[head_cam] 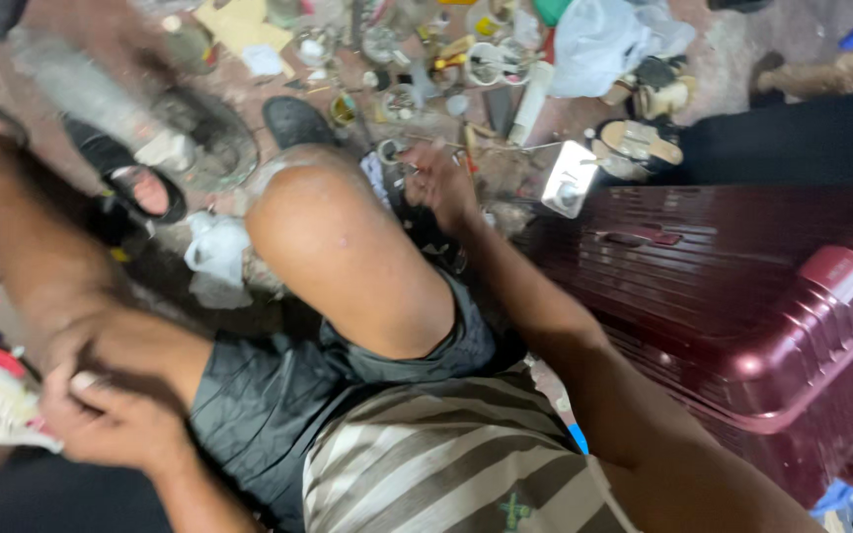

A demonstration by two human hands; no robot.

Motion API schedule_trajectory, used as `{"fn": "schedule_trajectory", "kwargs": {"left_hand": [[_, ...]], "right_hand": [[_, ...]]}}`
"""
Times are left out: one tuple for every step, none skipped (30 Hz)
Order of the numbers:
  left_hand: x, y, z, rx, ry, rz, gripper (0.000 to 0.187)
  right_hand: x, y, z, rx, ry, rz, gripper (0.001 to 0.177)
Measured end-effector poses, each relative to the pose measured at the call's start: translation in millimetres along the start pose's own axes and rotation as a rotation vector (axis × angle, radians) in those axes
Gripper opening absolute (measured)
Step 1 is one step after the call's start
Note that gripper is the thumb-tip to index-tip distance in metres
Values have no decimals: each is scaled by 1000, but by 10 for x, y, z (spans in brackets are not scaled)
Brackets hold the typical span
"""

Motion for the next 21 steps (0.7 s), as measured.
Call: {"fn": "schedule_trajectory", "kwargs": {"left_hand": [[-1,98,14,-16,3,53,46],[55,146,0,-31,7,106,47],[81,159,5,-35,18,76,46],[122,147,10,-39,28,46,45],[158,136,35,-114,24,77,41],[149,118,36,-134,-4,135,35],[194,69,3,-138,-7,130,34],[214,2,-45,-142,-9,126,33],[296,-136,-71,-409,17,202,35],[398,-269,-83,-673,41,289,40],[484,-340,-137,-643,75,416,40],[593,-437,-205,-609,110,542,40],[779,-577,-296,-638,147,606,39],[984,-727,-374,-665,185,670,38],[1194,-893,-422,-727,144,733,36],[1407,-1071,-456,-788,102,796,35],[1634,-1240,-448,-861,41,834,35],[1867,-1405,-431,-934,-20,872,35],[2086,-1551,-404,-954,-17,898,34],[2298,-1672,-373,-973,-13,923,33],[2448,-1775,-335,-986,-8,945,33]], "right_hand": [[92,100,155,9,-15,28,42],[132,101,316,-27,-50,86,44],[179,71,482,-69,-106,158,46],[215,-16,654,-117,-163,235,47],[260,-169,822,-159,-232,329,49],[329,-354,1007,-217,-298,407,51],[410,-612,1214,-303,-334,474,53],[507,-867,1459,-368,-361,534,55],[710,-1134,1763,-626,-596,397,54],[838,-1372,2049,-783,-577,464,59],[930,-1505,2385,-942,-579,452,60],[1011,-1628,2706,-1035,-589,550,60],[1110,-1671,3000,-1127,-594,646,60],[1287,-1613,3194,-1238,-599,796,54],[1437,-1550,3361,-1352,-589,946,49],[1589,-1464,3465,-1499,-546,1112,47],[1686,-1374,3546,-1648,-481,1270,45],[1791,-1238,3562,-1831,-374,1441,47],[1835,-1157,3564,-2007,-257,1619,48],[1834,-1176,3521,-1894,-293,1557,43],[1831,-1207,3451,-1784,-323,1485,38]]}}
Point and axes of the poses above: each hand's wrist, its own z-axis away from the middle knuckle, its own x-axis out of the palm, y = z × x, the point moved 3 cm from there along -z, towards the middle knuckle, and after that the axes turned 8 degrees about y, right-handed, at the moved point
